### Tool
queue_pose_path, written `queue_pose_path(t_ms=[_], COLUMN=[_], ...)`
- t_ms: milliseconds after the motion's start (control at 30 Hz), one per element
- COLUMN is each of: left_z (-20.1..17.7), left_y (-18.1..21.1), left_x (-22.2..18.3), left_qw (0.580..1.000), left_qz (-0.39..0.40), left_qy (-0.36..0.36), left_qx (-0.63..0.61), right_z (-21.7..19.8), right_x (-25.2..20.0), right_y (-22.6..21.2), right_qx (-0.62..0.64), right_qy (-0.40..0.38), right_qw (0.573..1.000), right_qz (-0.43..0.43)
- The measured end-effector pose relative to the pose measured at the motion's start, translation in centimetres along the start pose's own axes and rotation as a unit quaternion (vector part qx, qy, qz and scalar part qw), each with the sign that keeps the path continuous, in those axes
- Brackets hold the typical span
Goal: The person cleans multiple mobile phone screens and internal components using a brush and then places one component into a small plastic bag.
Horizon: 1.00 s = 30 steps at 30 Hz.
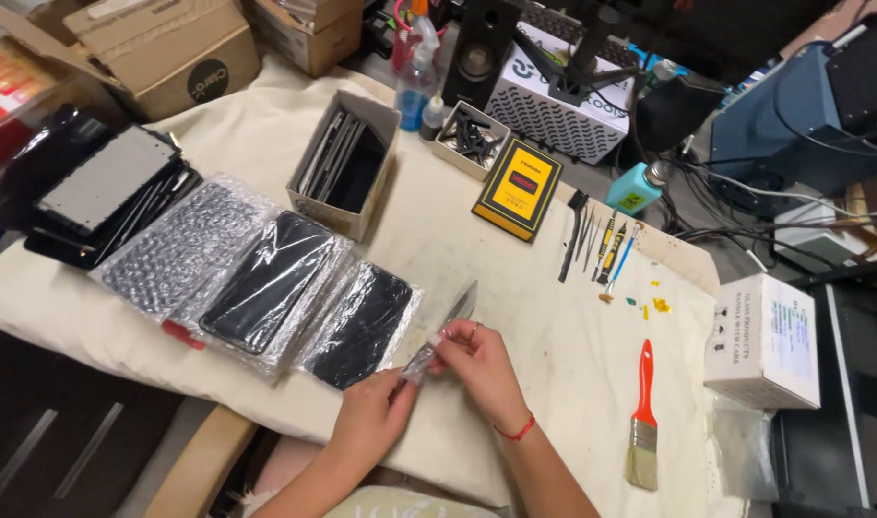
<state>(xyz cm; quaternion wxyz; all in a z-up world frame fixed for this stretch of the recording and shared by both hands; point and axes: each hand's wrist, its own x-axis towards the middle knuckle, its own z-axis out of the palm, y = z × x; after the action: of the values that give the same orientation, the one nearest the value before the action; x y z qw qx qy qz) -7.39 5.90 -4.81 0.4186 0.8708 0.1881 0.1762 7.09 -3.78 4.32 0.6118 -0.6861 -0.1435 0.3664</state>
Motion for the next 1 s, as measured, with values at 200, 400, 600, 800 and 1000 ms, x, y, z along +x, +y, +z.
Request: queue_pose_path(t_ms=[200, 400, 600, 800, 1000], left_z=[-4.5, -6.2, -7.1, -7.3, -7.6], left_y=[1.5, -0.2, -0.9, -0.9, -1.1], left_x=[-0.6, -1.0, -1.6, -1.7, -1.6], left_qw=[0.857, 0.789, 0.717, 0.727, 0.724], left_qz=[-0.400, -0.462, -0.482, -0.470, -0.457], left_qy=[0.000, -0.035, -0.088, -0.130, -0.167], left_qx=[-0.325, -0.405, -0.495, -0.484, -0.489], right_z=[6.6, 11.4, 11.6, 11.6, 10.5], right_x=[3.4, 5.6, 7.2, 6.5, 7.9], right_y=[0.2, 1.9, 2.9, 1.1, 0.9], right_qx=[-0.104, -0.308, -0.375, -0.245, -0.052], right_qy=[-0.087, -0.047, -0.062, -0.085, -0.103], right_qw=[0.991, 0.949, 0.922, 0.966, 0.989], right_qz=[0.024, -0.043, -0.077, -0.018, 0.092])
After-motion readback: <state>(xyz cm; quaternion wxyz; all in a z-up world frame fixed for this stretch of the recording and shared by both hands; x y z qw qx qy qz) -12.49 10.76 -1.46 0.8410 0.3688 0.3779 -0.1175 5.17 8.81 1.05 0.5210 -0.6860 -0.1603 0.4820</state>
